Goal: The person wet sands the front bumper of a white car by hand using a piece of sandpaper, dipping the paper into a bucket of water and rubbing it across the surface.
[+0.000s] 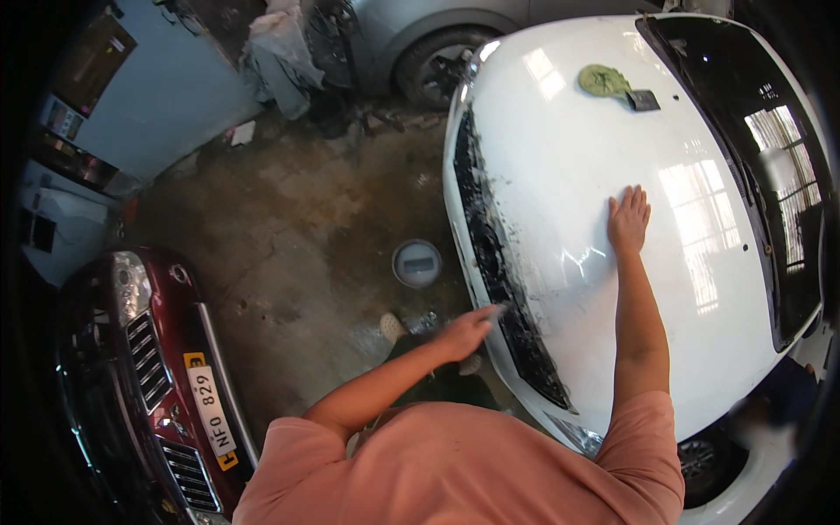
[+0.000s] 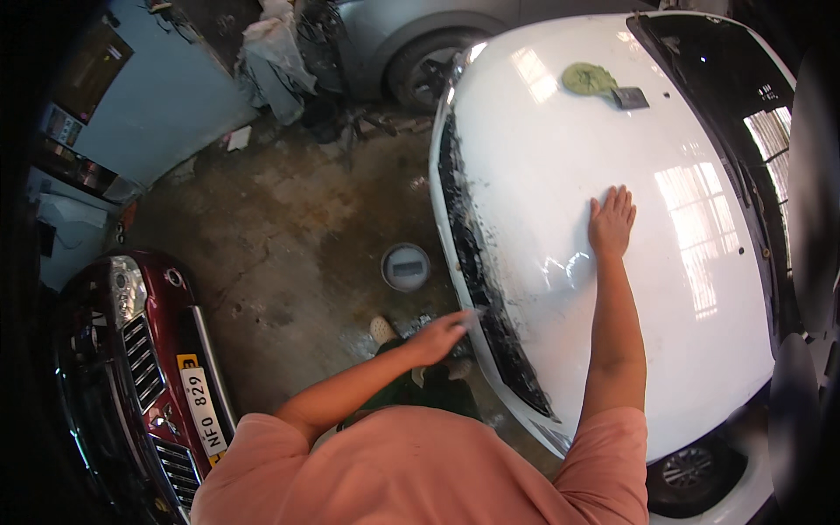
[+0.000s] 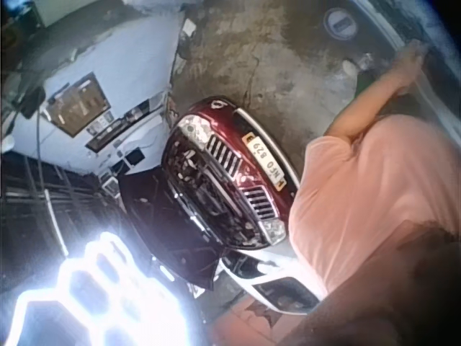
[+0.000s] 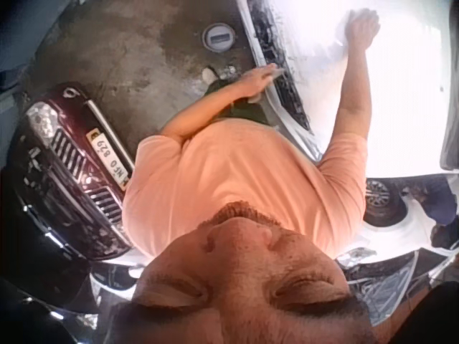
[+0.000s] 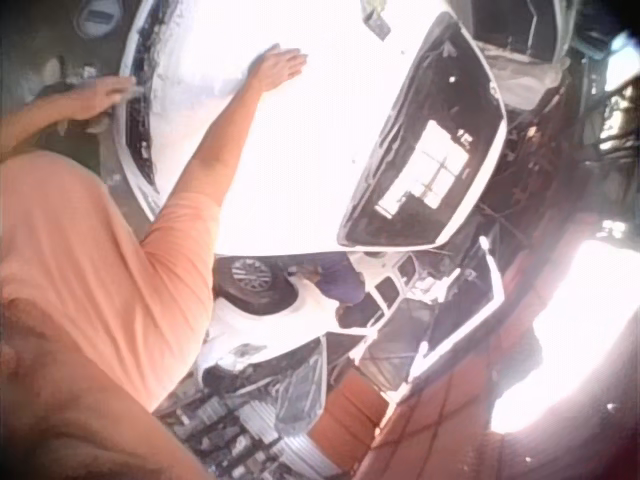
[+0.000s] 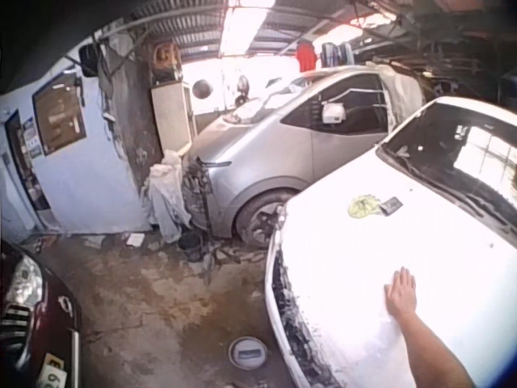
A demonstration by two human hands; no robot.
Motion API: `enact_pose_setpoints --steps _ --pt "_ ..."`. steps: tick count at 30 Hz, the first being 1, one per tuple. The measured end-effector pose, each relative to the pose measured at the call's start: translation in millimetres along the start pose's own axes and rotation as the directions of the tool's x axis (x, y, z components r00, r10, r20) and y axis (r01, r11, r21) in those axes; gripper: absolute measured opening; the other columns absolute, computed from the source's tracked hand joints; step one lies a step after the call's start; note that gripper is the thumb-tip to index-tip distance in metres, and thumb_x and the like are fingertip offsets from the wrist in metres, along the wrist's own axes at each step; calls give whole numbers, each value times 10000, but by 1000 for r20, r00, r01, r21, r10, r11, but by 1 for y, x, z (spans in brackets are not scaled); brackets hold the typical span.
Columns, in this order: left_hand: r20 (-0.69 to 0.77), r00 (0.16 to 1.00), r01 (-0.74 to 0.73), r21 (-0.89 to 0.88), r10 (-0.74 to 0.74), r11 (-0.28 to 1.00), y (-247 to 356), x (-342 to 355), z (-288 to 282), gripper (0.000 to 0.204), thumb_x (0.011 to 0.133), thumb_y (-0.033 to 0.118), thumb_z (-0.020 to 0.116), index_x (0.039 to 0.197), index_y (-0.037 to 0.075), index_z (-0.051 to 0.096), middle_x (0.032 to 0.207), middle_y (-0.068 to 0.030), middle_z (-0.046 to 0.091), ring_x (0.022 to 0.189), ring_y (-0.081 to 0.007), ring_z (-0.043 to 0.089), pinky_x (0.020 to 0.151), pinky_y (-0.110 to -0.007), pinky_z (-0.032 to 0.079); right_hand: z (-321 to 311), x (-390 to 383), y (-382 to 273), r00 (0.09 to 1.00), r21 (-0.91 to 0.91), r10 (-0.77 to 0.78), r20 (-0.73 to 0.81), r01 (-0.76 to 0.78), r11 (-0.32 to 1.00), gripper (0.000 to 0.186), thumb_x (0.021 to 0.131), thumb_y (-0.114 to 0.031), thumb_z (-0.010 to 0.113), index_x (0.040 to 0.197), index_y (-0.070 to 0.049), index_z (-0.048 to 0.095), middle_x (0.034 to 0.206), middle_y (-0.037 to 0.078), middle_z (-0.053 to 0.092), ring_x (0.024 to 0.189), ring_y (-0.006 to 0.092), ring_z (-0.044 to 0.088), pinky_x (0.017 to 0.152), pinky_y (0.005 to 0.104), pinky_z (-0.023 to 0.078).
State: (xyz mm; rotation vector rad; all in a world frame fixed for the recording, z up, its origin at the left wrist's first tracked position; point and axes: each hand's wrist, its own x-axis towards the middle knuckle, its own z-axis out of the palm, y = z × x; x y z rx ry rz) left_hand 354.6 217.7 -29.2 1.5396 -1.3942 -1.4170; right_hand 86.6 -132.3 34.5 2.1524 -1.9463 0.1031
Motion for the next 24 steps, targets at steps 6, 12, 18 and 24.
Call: enact_pose_setpoints --steps 6,12,18,24 --pt "-457 750 539 3 -478 842 -184 -112 -174 596 1055 452 430 1370 -30 583 1392 -264 601 1340 -399 537 1102 -437 412 -18 -20 -27 988 -46 88 125 -83 995 686 1094 -464 330 1620 -37 229 1710 132 170 1585 293 122 1281 484 94" --pt "-483 333 804 -304 -810 511 -320 -313 -262 696 1076 530 336 1443 -36 507 1442 -220 564 1332 -393 523 1089 -451 419 -1 -80 -62 974 -87 219 53 -214 973 701 1090 -453 356 1614 -7 223 1702 164 181 1580 326 134 1273 504 112" --pt "-328 246 803 -458 -912 382 -368 -392 -336 690 1072 526 349 1431 -39 514 1407 -217 581 1269 -375 566 1053 -433 449 44 -172 -127 933 -93 344 -105 -354 931 736 1072 -416 423 1597 54 209 1694 223 161 1578 362 132 1271 522 109" --pt "-313 413 760 -398 -855 513 -385 -318 -426 684 1068 522 363 1418 -43 522 1372 -214 598 1207 -357 610 1016 -415 479 55 -219 -208 874 66 477 -87 -473 879 802 1027 -395 527 1575 96 210 1681 275 141 1566 428 120 1260 560 113"
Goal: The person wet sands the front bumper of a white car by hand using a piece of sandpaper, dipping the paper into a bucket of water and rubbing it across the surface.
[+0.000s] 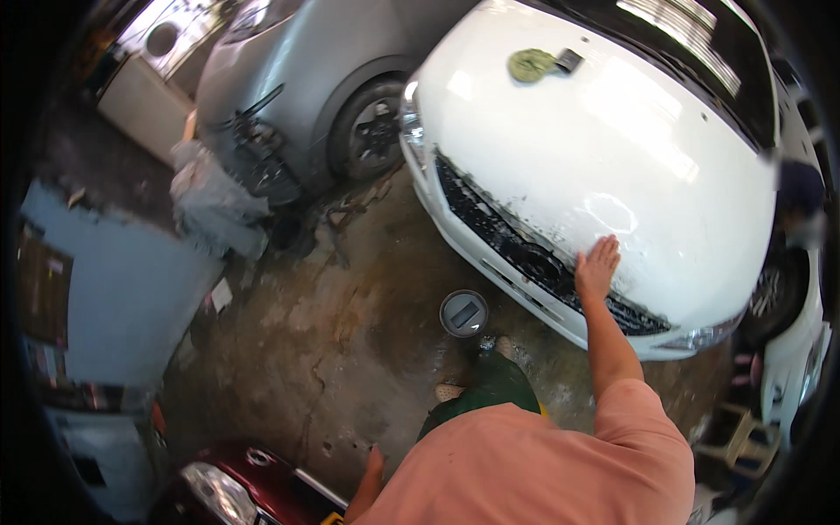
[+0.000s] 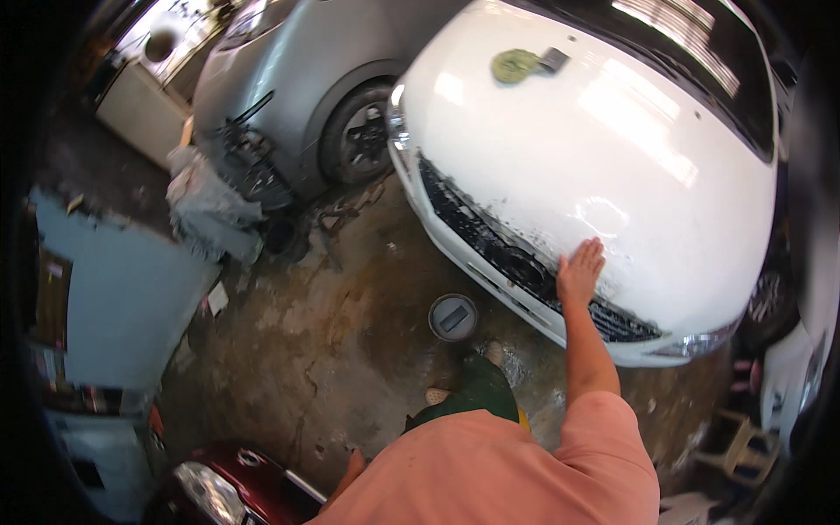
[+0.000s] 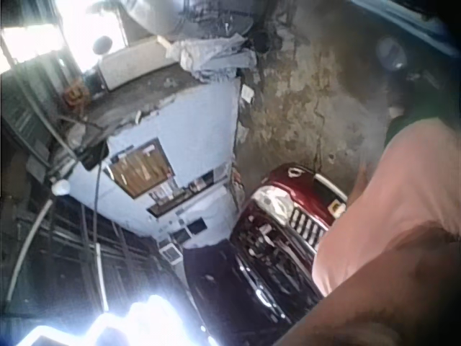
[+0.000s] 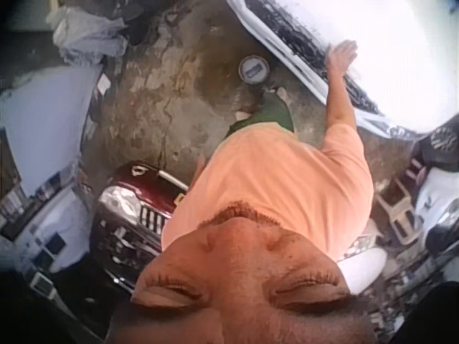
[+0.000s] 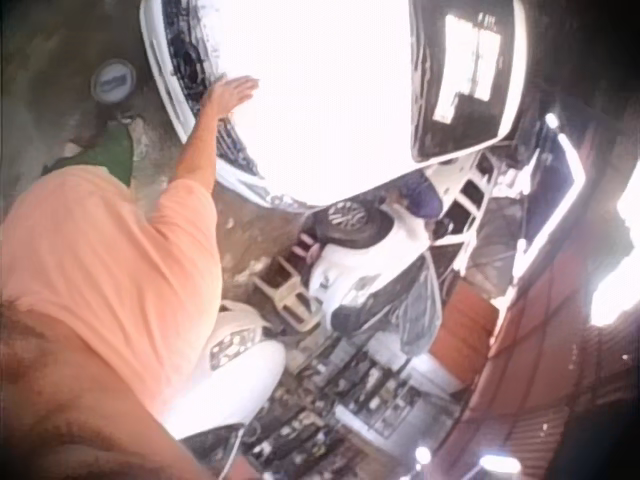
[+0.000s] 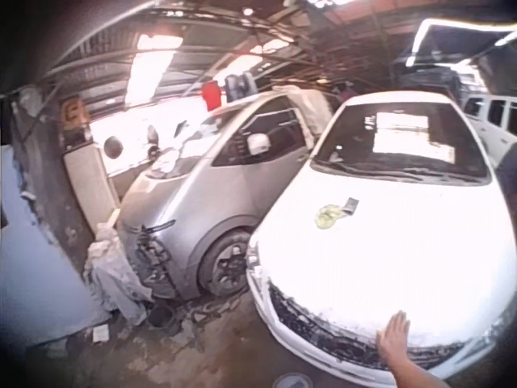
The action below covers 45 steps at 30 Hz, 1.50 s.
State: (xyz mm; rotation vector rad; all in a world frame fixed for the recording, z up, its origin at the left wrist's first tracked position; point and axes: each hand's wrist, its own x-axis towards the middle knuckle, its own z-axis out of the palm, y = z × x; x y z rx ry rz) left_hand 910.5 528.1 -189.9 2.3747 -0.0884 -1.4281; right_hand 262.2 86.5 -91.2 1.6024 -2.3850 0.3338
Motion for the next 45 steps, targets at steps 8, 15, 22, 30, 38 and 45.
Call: enact_pose_setpoints --steps 8,15,22,30,38,45 --pt "123 920 -392 359 373 847 236 115 67 655 1045 534 401 1246 -29 669 1174 -167 684 1074 -268 673 895 -374 529 22 -46 -70 977 131 188 -97 -175 976 844 999 -382 580 1568 111 199 1656 334 137 1545 484 135 1248 579 148" --pt "499 813 -525 409 299 746 381 90 196 614 1023 456 513 1237 -104 640 1252 -275 661 1204 -347 628 953 -456 527 57 -134 -190 899 708 -81 430 -280 648 824 965 -315 638 1540 126 246 1624 356 207 1519 453 248 1253 467 211" --pt "731 682 -115 63 32 991 379 114 302 575 1022 291 592 1470 -21 411 1374 -157 551 1171 -278 636 818 -407 633 166 -176 -244 8 118 -453 892 -969 216 461 962 -360 713 1339 -111 623 1180 41 703 994 147 676 822 326 583" --pt "563 820 -319 299 103 899 288 297 401 374 992 344 639 1267 97 580 1001 -3 576 843 -115 549 638 -333 506 347 -243 -242 489 291 41 871 -582 759 413 859 -248 715 1159 18 620 959 267 709 906 462 693 793 488 539" --pt "616 779 22 155 -114 988 238 419 530 296 1009 312 539 1200 93 595 974 -19 604 883 -165 584 724 -397 502 534 -262 -240 368 177 54 928 -565 806 486 803 -291 747 1110 64 621 1076 330 680 1078 481 654 904 491 506" --pt "468 876 -57 338 -116 939 134 528 610 326 995 246 436 1012 48 694 939 -144 683 872 -260 662 778 -412 542 654 -299 -227 226 123 -73 972 -217 968 422 806 -297 715 1029 60 701 1088 340 688 1088 483 658 958 509 510"
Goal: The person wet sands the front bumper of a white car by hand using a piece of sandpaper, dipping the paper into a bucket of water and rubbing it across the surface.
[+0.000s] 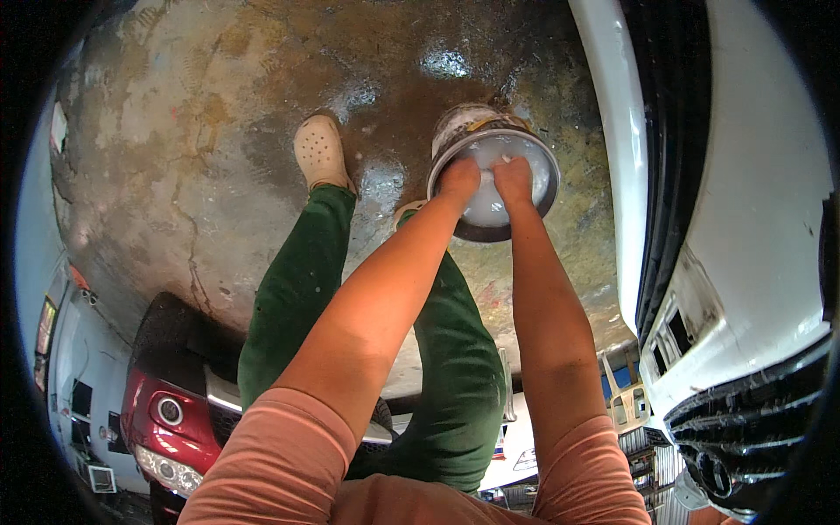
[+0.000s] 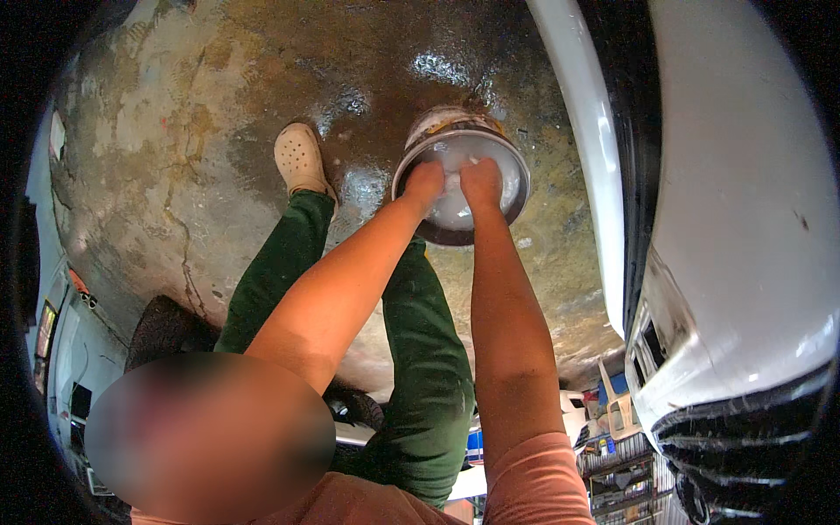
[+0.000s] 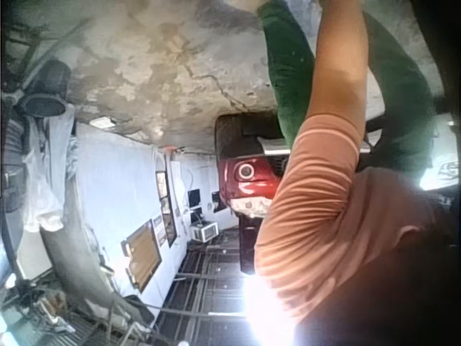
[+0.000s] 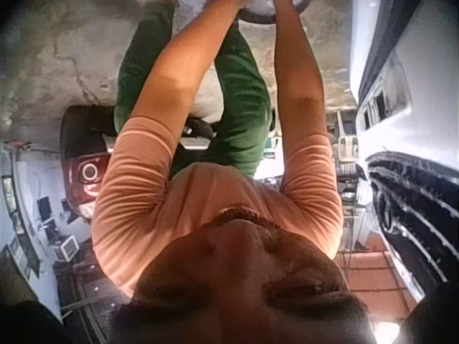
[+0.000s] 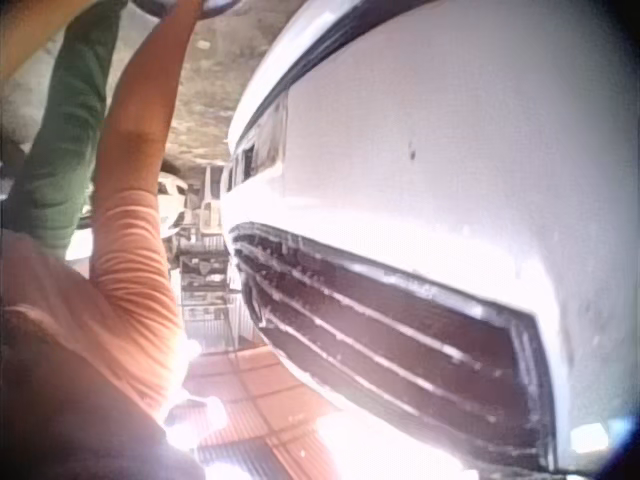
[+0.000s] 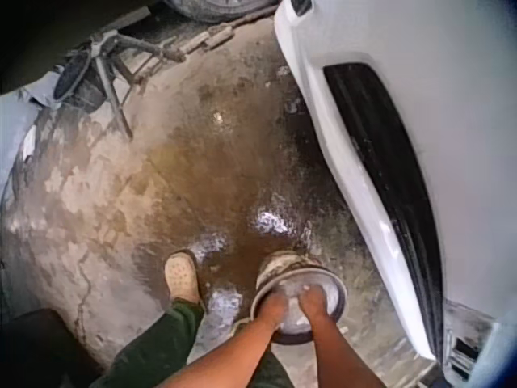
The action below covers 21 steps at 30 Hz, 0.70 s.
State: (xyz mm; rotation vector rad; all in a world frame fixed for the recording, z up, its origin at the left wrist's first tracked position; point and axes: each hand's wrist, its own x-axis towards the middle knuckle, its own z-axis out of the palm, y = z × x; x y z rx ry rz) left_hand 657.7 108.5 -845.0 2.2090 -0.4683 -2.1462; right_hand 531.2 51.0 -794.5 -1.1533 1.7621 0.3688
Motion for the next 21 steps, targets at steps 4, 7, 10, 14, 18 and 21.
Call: enact_pose_setpoints --steps 4,7,10,14,18,21 --pt "13 1000 13 286 -17 958 36 -12 0 324 998 234 448 1110 31 675 1038 -193 681 979 -326 654 861 -448 527 6 1 15 973 -12 198 -121 -201 979 388 805 -243 703 1036 69 710 1093 345 685 1022 501 676 940 537 523" --pt "2 999 -36 407 38 913 49 -36 -16 343 1001 225 457 1184 18 660 1112 -230 679 1059 -375 648 922 -474 516 -7 -16 -14 969 3 175 -172 -178 984 449 816 -195 699 1177 69 649 1067 308 707 958 455 710 866 518 560" --pt "15 989 -140 461 150 876 69 -89 -37 376 1004 216 466 1258 5 645 1186 -267 677 1140 -424 641 984 -501 504 -39 -52 -45 959 484 281 33 -261 835 376 847 -153 672 1177 23 629 985 197 717 826 332 720 755 465 592" --pt "51 921 -367 448 386 815 85 -168 -91 391 1011 213 519 1333 5 596 1240 -275 659 1168 -451 619 1038 -487 476 -78 -114 -71 940 703 275 203 -335 627 286 886 -109 623 1163 -46 591 928 84 666 786 186 673 624 334 566" --pt "132 867 -454 608 481 651 105 -244 -208 435 997 251 585 1351 -1 577 1296 -268 628 1248 -418 570 1071 -459 456 -112 -200 -96 952 797 301 61 -228 559 291 858 -72 565 1147 -45 546 846 65 602 703 159 570 550 312 468" --pt "307 853 -459 827 422 324 112 -277 -332 409 996 261 537 1307 18 642 1400 -201 604 1330 -387 527 1170 -464 372 -127 -283 -82 934 787 262 -243 31 616 677 794 1 493 1470 -24 465 1230 154 613 1046 230 573 881 336 455"
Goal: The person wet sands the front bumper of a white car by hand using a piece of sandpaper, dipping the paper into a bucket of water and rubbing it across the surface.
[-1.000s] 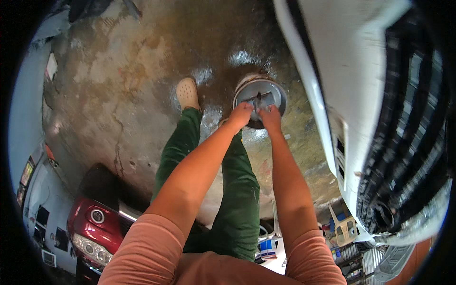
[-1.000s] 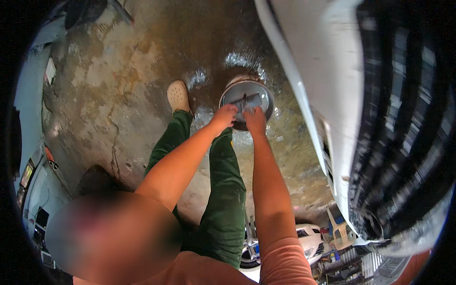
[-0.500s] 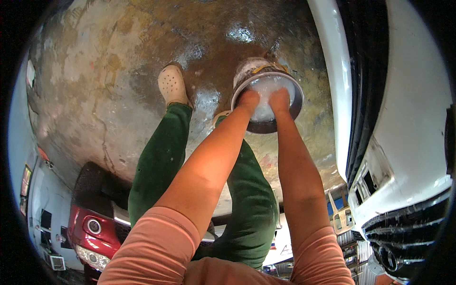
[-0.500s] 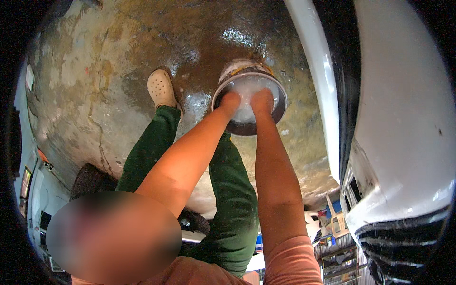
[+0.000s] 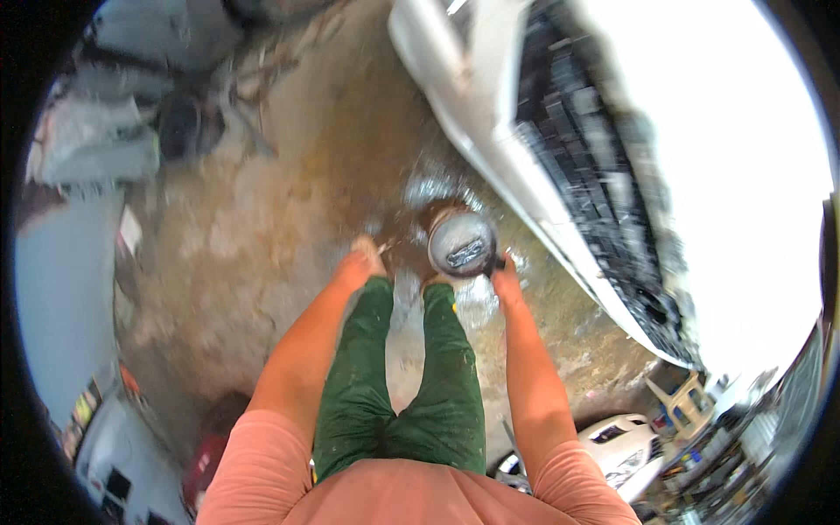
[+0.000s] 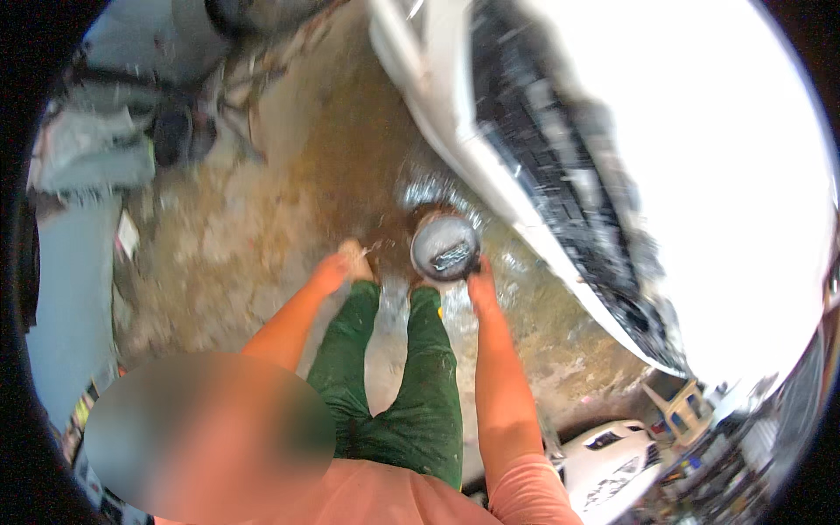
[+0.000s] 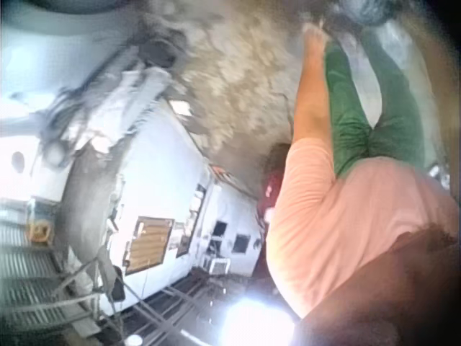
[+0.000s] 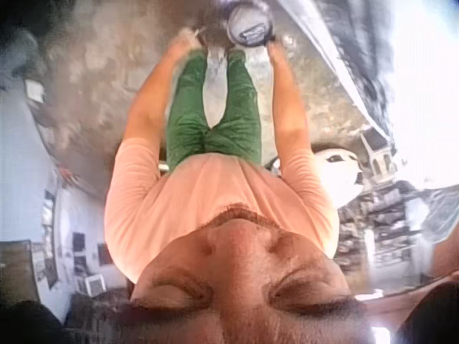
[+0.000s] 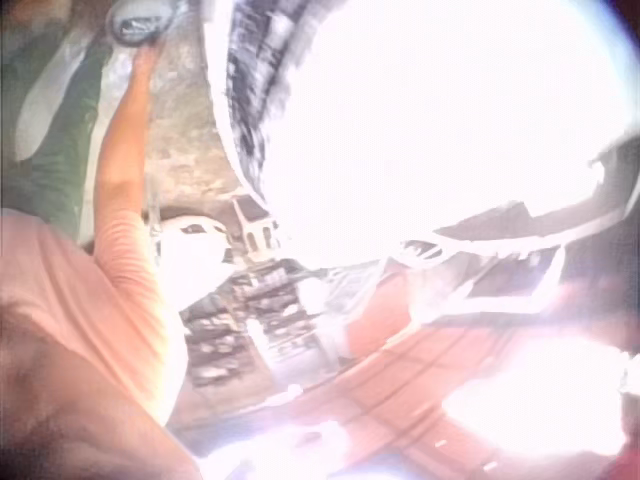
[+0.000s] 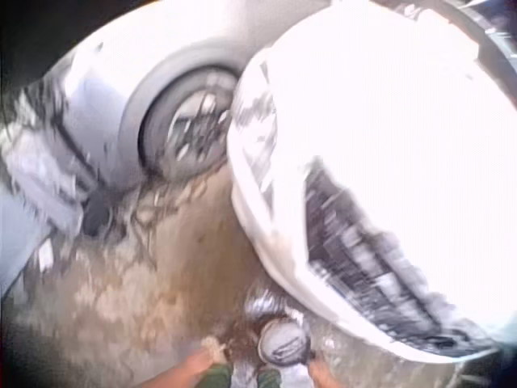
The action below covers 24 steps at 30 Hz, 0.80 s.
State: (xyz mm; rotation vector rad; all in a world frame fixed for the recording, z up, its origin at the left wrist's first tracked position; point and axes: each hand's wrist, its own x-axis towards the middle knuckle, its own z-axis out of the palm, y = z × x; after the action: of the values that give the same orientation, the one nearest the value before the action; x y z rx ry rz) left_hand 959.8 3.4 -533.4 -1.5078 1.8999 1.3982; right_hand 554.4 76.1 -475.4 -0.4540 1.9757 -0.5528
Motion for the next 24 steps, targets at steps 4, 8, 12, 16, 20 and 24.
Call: enact_pose_setpoints --steps 4,8,12,16,20,24 --pt "-3 978 206 6 -206 978 9 -119 -175 471 1030 264 507 1456 63 530 1551 -195 465 1407 -343 466 1191 -422 347 -92 -122 -51 993 332 114 -39 -95 939 714 771 28 496 1478 -68 510 1430 130 566 1277 227 534 1055 310 416" --pt "-269 963 123 464 7 877 -63 -161 -252 284 949 222 549 1040 5 707 1095 -211 701 1056 -392 651 925 -513 523 -178 -228 -34 945 848 302 -128 -54 527 560 837 -25 565 1390 -109 597 1260 55 640 1142 215 595 975 356 486" --pt "-307 934 193 10 -181 981 45 -156 -310 389 974 315 621 1185 -3 690 1157 -208 711 1082 -324 675 955 -404 516 -240 -240 -32 896 937 308 -320 252 242 426 968 -143 583 1385 -55 583 1274 63 651 1165 215 606 1014 383 483" --pt "-397 863 -317 55 312 947 257 -121 -333 419 969 342 653 1207 -2 678 1205 -220 680 1154 -357 637 1001 -430 486 -369 -240 -163 650 422 -112 -752 605 676 557 998 -114 530 1521 34 410 1575 141 446 1446 243 423 1189 354 313" --pt "-341 457 -763 325 821 559 509 -90 -354 340 989 206 645 1245 -17 622 1219 -221 632 1165 -405 581 1042 -460 438 -385 -169 -319 427 -124 -423 -799 571 811 638 988 -129 410 1561 96 242 1645 279 238 1558 376 177 1292 420 95" --pt "-231 160 -773 575 960 267 724 -58 -336 377 1004 233 636 1308 15 596 1382 -223 551 1322 -411 467 1129 -499 369 -270 -132 -389 439 -534 -700 -564 453 714 628 976 -181 492 1494 139 337 1603 320 299 1537 404 235 1279 461 148"
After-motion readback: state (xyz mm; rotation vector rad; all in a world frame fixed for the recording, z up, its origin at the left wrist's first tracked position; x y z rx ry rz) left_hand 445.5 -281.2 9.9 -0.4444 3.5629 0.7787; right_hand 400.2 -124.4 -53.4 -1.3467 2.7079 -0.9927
